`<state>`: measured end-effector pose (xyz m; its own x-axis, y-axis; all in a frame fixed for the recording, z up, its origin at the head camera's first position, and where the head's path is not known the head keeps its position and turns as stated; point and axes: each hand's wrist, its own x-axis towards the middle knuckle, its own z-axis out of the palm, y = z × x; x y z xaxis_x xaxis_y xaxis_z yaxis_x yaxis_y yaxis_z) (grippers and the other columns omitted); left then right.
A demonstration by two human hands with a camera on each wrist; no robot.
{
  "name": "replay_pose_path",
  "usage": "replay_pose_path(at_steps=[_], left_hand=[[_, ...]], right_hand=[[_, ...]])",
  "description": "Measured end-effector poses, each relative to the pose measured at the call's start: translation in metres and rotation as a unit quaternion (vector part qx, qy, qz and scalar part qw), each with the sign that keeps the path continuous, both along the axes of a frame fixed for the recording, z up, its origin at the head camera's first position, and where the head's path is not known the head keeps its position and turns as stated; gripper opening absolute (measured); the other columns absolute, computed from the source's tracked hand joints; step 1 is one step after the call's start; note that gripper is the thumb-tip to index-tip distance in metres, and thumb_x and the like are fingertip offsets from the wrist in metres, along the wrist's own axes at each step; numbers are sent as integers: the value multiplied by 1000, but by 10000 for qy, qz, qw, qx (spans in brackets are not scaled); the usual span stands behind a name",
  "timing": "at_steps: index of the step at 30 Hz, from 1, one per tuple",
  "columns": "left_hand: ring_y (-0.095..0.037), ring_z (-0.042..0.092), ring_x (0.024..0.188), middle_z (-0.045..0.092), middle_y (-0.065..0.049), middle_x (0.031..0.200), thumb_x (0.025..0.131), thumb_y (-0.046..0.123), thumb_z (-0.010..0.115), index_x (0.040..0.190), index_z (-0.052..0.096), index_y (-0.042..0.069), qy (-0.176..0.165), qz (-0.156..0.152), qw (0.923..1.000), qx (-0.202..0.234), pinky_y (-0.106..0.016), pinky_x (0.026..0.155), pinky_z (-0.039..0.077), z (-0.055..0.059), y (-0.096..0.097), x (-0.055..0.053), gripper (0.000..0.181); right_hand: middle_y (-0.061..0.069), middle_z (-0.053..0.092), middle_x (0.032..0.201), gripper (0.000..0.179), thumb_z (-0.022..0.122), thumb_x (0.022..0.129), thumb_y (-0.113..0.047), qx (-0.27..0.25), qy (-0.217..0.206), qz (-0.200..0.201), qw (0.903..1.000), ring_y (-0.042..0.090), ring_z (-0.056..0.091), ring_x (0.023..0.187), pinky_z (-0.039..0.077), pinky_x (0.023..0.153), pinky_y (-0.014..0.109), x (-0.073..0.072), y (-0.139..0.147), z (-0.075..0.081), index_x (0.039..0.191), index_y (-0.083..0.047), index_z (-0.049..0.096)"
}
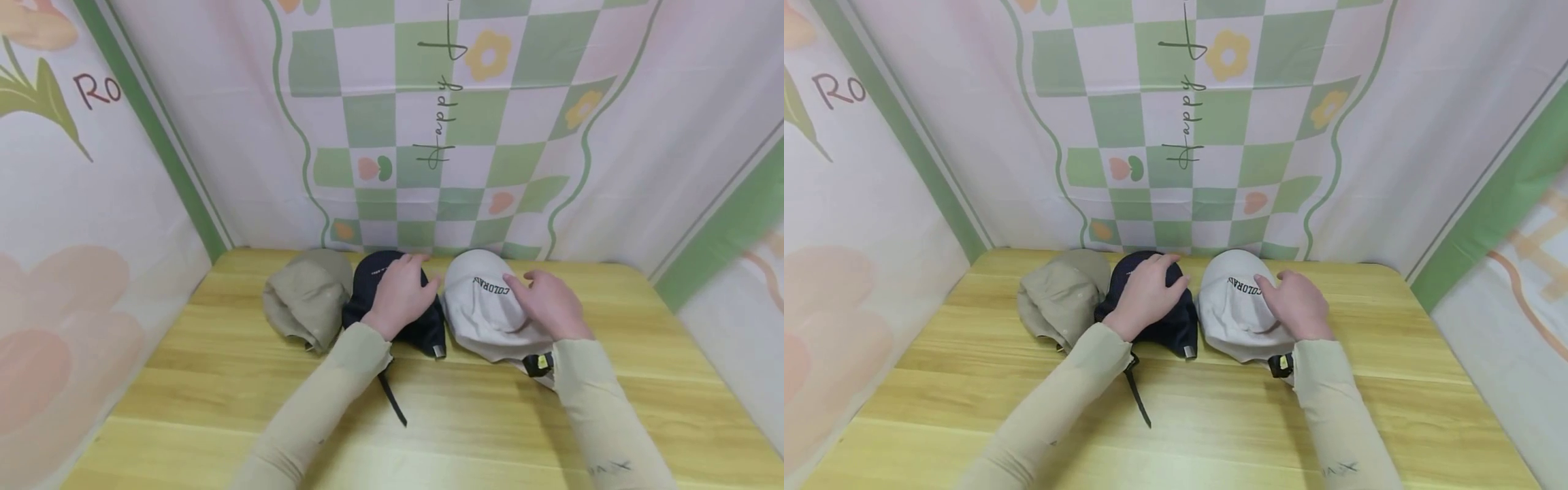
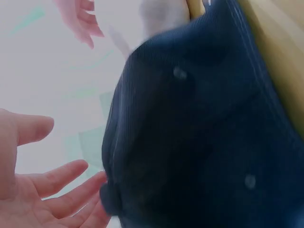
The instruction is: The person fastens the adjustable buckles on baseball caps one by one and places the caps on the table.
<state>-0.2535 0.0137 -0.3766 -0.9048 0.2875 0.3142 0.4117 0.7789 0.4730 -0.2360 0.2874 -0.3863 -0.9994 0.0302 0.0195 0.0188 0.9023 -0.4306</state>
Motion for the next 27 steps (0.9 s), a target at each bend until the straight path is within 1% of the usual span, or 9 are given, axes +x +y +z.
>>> replay_pose_path(at_steps=[5,10,12,16,21,27], left_hand=[[-27,60,118,64,-8,130,101,42,62,137,63,10,-38,21,9999,-156,-39,98,50,-6,4,3,48],[-28,59,118,64,-9,130,100,42,65,138,63,11,-158,48,9998,-109,-40,98,50,-9,1,5,49],[-29,59,119,63,-9,130,100,42,65,137,64,11,-137,41,9998,-99,-40,98,50,-9,-1,5,49],[-32,58,120,63,-11,131,99,41,65,136,64,11,-72,70,9999,-41,-41,101,48,-7,-8,2,48],[-33,56,122,63,-12,131,100,43,64,136,64,11,-23,238,9997,46,-41,104,46,-3,-25,0,48],[-33,60,117,64,-12,130,100,44,64,134,65,11,154,300,9992,200,-44,100,48,6,-39,-4,48]], right_hand=[[37,50,138,90,35,102,-66,3,-65,52,10000,57,47,124,40,99,68,1,2,-3,140,15,47],[37,51,137,91,35,102,-67,-12,-75,48,10000,57,48,123,41,98,68,2,2,-6,141,15,47],[36,53,135,91,36,101,-68,-36,-19,49,10000,56,49,122,41,98,67,3,0,-6,141,14,47],[34,56,133,90,39,101,-68,-123,181,88,9997,53,53,120,42,98,65,2,-8,-3,141,12,49],[32,53,139,87,42,101,-67,-277,336,158,9989,51,50,125,40,102,63,1,-23,2,143,9,50],[30,55,138,83,43,101,-65,-376,624,201,9971,49,52,124,40,102,62,-2,-39,10,142,7,51]])
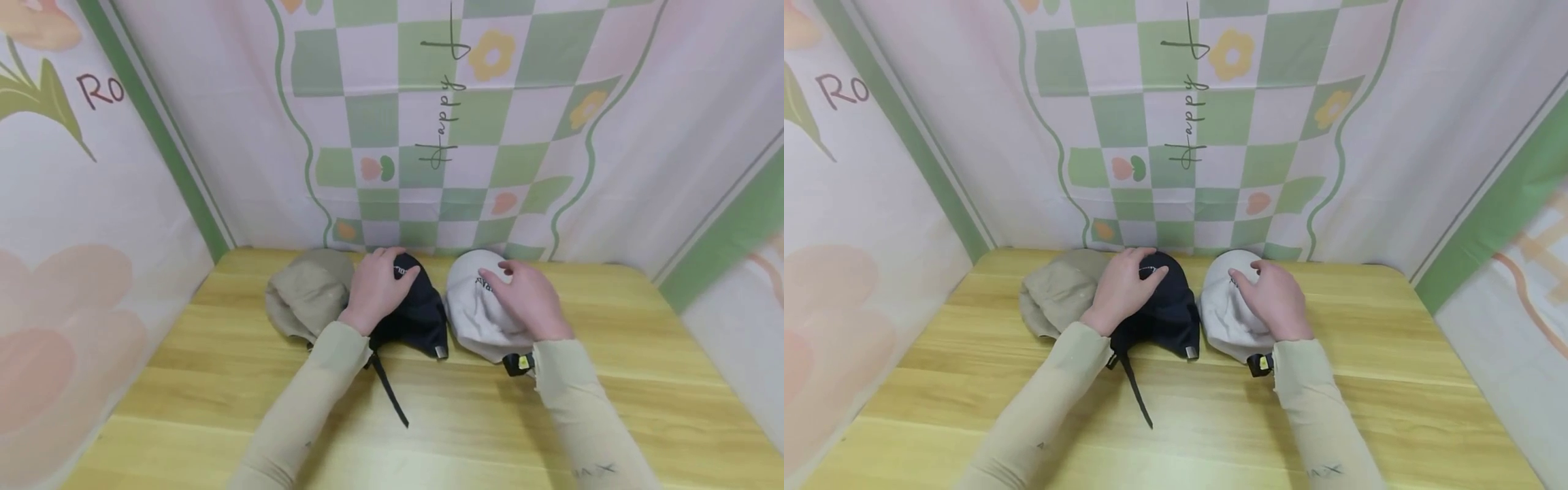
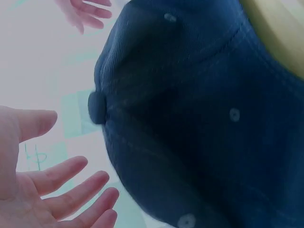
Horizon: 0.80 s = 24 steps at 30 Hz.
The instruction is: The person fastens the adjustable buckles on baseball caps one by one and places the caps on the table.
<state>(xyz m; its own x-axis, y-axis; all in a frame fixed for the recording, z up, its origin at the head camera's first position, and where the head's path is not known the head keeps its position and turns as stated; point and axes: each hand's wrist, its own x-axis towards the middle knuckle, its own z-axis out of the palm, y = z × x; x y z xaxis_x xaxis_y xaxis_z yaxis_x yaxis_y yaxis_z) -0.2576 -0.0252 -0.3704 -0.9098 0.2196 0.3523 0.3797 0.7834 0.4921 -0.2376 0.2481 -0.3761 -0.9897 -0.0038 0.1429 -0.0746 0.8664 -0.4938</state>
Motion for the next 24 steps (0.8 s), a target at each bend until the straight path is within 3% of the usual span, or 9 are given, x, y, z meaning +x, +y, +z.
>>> replay_pose_path(at_steps=[9,16,20,24], left_hand=[[-34,59,118,63,-13,131,100,44,64,135,65,11,-92,-12,9998,-168,-45,101,47,2,4,-2,49],[-32,55,125,61,-13,135,101,36,63,138,62,7,-641,-355,9973,71,-41,105,44,-6,26,-5,47],[-30,55,127,59,-15,139,104,31,58,143,56,2,-1368,-740,9845,806,-38,106,44,-10,43,-5,49],[-29,42,140,44,-19,154,106,35,53,154,37,-3,-2239,-738,9609,1454,-36,115,34,-13,60,1,63]], right_hand=[[32,51,141,88,41,100,-68,-17,-266,-111,9996,51,49,126,40,102,63,-3,9,-2,143,9,49],[38,48,139,94,37,100,-69,159,-857,-239,9959,56,47,124,40,100,66,-2,26,-11,140,16,46],[40,48,138,94,35,101,-69,251,-1138,-315,9927,57,48,122,42,98,66,1,31,-12,139,17,46],[38,56,128,91,36,100,-69,217,-1311,-356,9905,52,57,109,48,85,60,4,33,-14,134,15,52]])
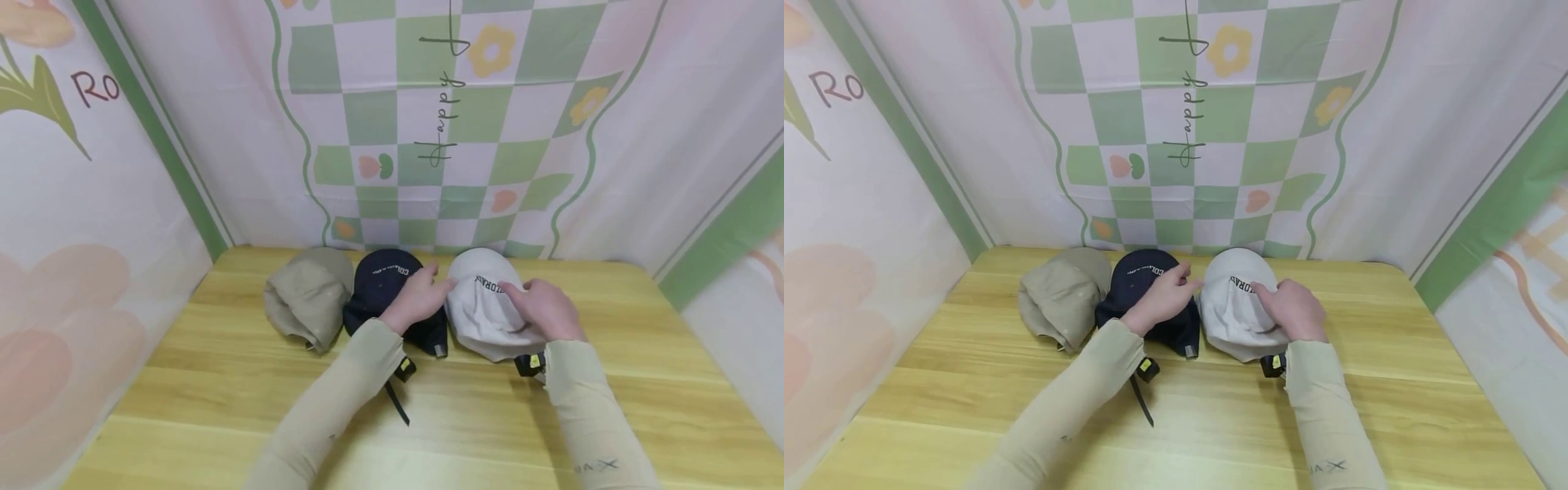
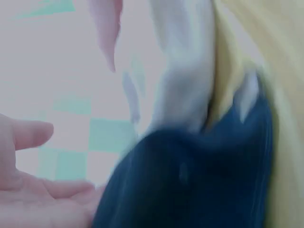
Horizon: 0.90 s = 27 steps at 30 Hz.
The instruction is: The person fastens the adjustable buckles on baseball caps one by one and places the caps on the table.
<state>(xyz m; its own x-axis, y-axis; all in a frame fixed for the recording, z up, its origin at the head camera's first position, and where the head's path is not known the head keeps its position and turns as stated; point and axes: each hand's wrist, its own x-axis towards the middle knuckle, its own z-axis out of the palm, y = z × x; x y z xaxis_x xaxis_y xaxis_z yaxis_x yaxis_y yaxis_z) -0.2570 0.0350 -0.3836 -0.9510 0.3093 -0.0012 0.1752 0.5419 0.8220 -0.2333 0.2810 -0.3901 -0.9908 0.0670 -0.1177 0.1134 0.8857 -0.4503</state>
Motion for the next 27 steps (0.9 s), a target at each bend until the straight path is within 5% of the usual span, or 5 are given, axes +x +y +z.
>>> replay_pose_path(at_steps=[4,8,19,23,27], left_hand=[[-25,23,150,26,-18,163,106,37,52,160,19,-3,-856,180,9951,462,-33,120,21,-3,13,5,75],[-24,34,145,37,-16,159,106,36,51,155,34,-5,-1270,311,9908,350,-34,116,30,-5,16,7,66],[-27,54,124,54,-20,140,103,36,57,113,68,-5,-1066,412,9912,-662,-35,104,45,-11,11,3,44],[-22,56,102,60,-15,120,102,35,59,76,58,5,-948,275,9927,-688,-32,91,48,-14,11,2,39],[-21,54,98,59,-14,118,101,36,59,75,59,5,-881,80,9923,-864,-30,85,47,-16,12,1,40]], right_hand=[[30,65,110,87,40,100,-68,-80,-73,8,9999,39,63,90,49,71,48,2,4,-3,124,13,58],[26,67,102,84,40,100,-67,-54,-231,39,9997,33,62,83,48,66,42,5,9,-6,117,12,62],[23,67,95,80,37,101,-67,97,-669,5,9977,29,60,76,46,64,41,8,16,-10,96,7,66],[20,65,90,78,39,100,-67,-66,-698,-3,9975,27,56,71,44,62,38,8,15,-11,94,5,65],[17,64,86,75,40,100,-67,-306,-724,-17,9969,25,53,68,43,61,36,7,14,-12,93,3,64]])
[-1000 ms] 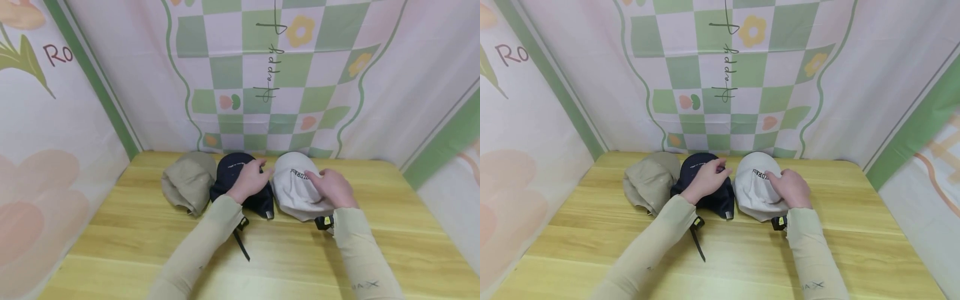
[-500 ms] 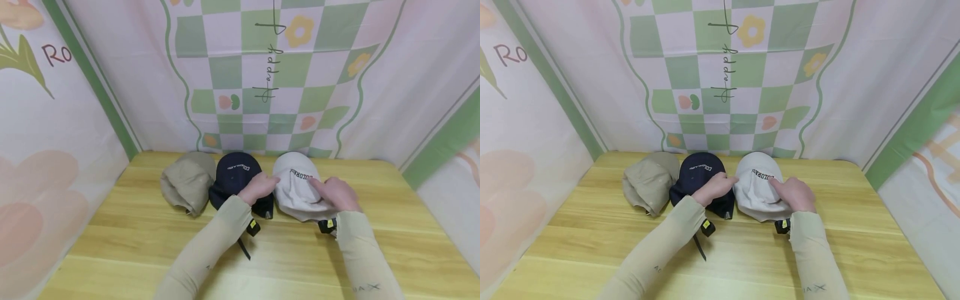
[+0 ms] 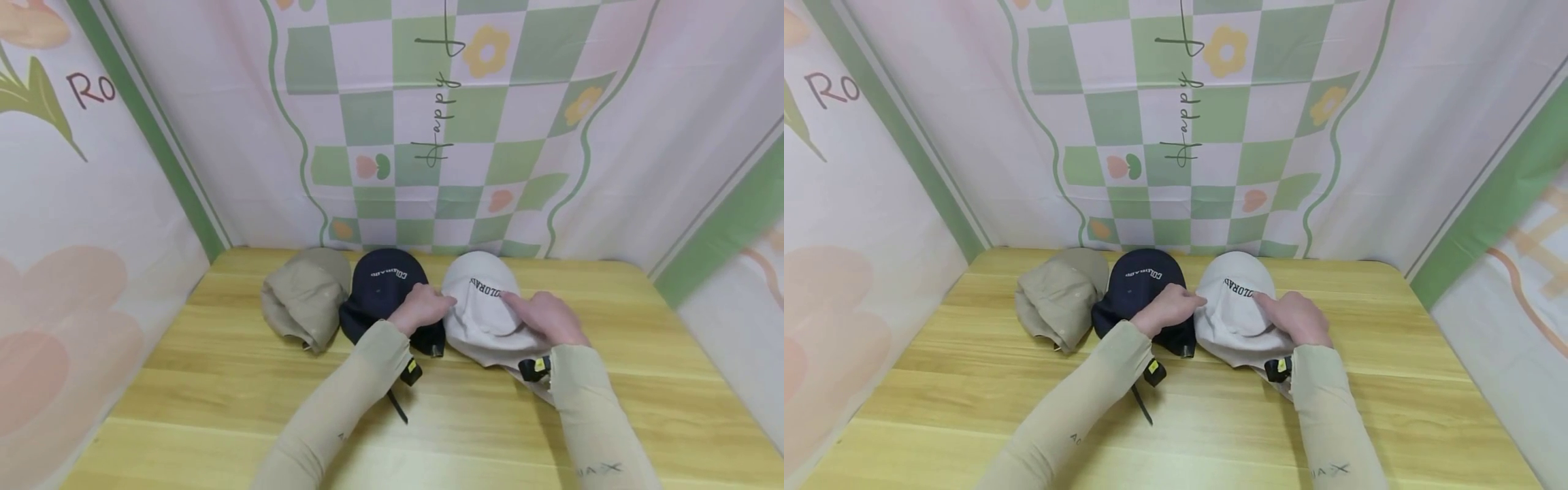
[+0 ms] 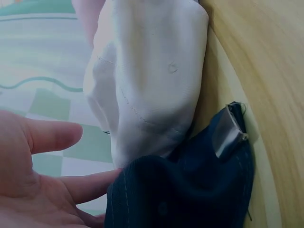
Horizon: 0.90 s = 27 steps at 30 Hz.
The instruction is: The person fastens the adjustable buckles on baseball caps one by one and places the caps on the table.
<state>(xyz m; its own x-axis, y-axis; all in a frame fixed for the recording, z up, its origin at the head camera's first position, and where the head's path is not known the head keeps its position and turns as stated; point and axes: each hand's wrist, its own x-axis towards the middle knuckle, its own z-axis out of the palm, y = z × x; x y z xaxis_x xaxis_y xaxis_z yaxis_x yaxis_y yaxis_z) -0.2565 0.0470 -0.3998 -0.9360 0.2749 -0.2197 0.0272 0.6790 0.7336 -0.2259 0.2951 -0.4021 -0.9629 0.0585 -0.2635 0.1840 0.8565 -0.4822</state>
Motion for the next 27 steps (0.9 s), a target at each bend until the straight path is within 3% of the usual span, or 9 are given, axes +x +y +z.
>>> replay_pose_path(at_steps=[5,7,9,12,14,17,22,24,27], left_hand=[[-18,45,73,50,-6,81,100,34,61,66,52,7,75,-275,9994,-192,-27,68,39,1,1,0,44],[-18,38,65,38,-4,69,100,34,61,62,42,10,76,-330,9994,-119,-28,62,35,1,1,1,49],[-19,43,68,42,-4,69,99,36,62,65,48,8,73,-282,9996,-48,-28,63,37,1,2,3,46],[-21,59,98,66,-6,100,99,41,62,94,73,4,106,-160,9998,50,-27,80,47,2,3,6,39],[-26,56,121,64,-8,129,99,42,62,122,73,6,157,-77,9998,53,-29,94,47,3,4,7,44],[-31,51,128,59,-12,139,101,43,59,127,71,6,228,-62,9997,76,-33,101,45,4,5,8,47],[-29,52,121,62,-13,131,101,47,58,108,75,4,317,2,9992,236,-35,98,44,5,6,9,46],[-27,50,127,60,-10,137,100,47,58,119,74,5,255,31,9984,503,-33,102,43,6,6,10,49],[-23,47,136,54,-9,147,102,46,56,139,62,3,123,-20,9950,995,-32,108,41,8,6,10,57]], right_hand=[[27,64,100,83,38,100,-68,-316,-24,-69,9995,30,57,78,45,67,39,-1,4,-1,106,12,62],[27,62,95,83,38,100,-69,-454,-98,-173,9988,30,56,75,45,67,39,-2,7,-2,100,11,59],[23,59,86,78,38,100,-69,-635,-151,-261,9975,28,55,72,45,65,38,-2,10,-3,91,6,56],[10,49,72,67,39,99,-71,-798,-265,-349,9958,23,49,63,43,59,36,0,12,-4,76,-9,47],[6,48,69,65,41,98,-72,-932,-272,-330,9947,21,49,61,43,59,35,0,11,-3,72,-12,46],[5,49,69,68,41,97,-73,-1122,-284,-372,9926,21,49,62,43,62,36,0,10,-1,71,-11,47],[27,58,108,100,37,95,-78,-1485,-254,-548,9871,29,56,87,47,77,40,0,11,6,120,18,52],[29,56,120,106,40,94,-78,-1805,-212,-653,9812,29,58,93,49,81,40,0,10,9,138,18,42],[20,61,111,100,48,93,-76,-2390,-89,-711,9684,23,62,86,52,79,36,0,7,13,141,13,44]])
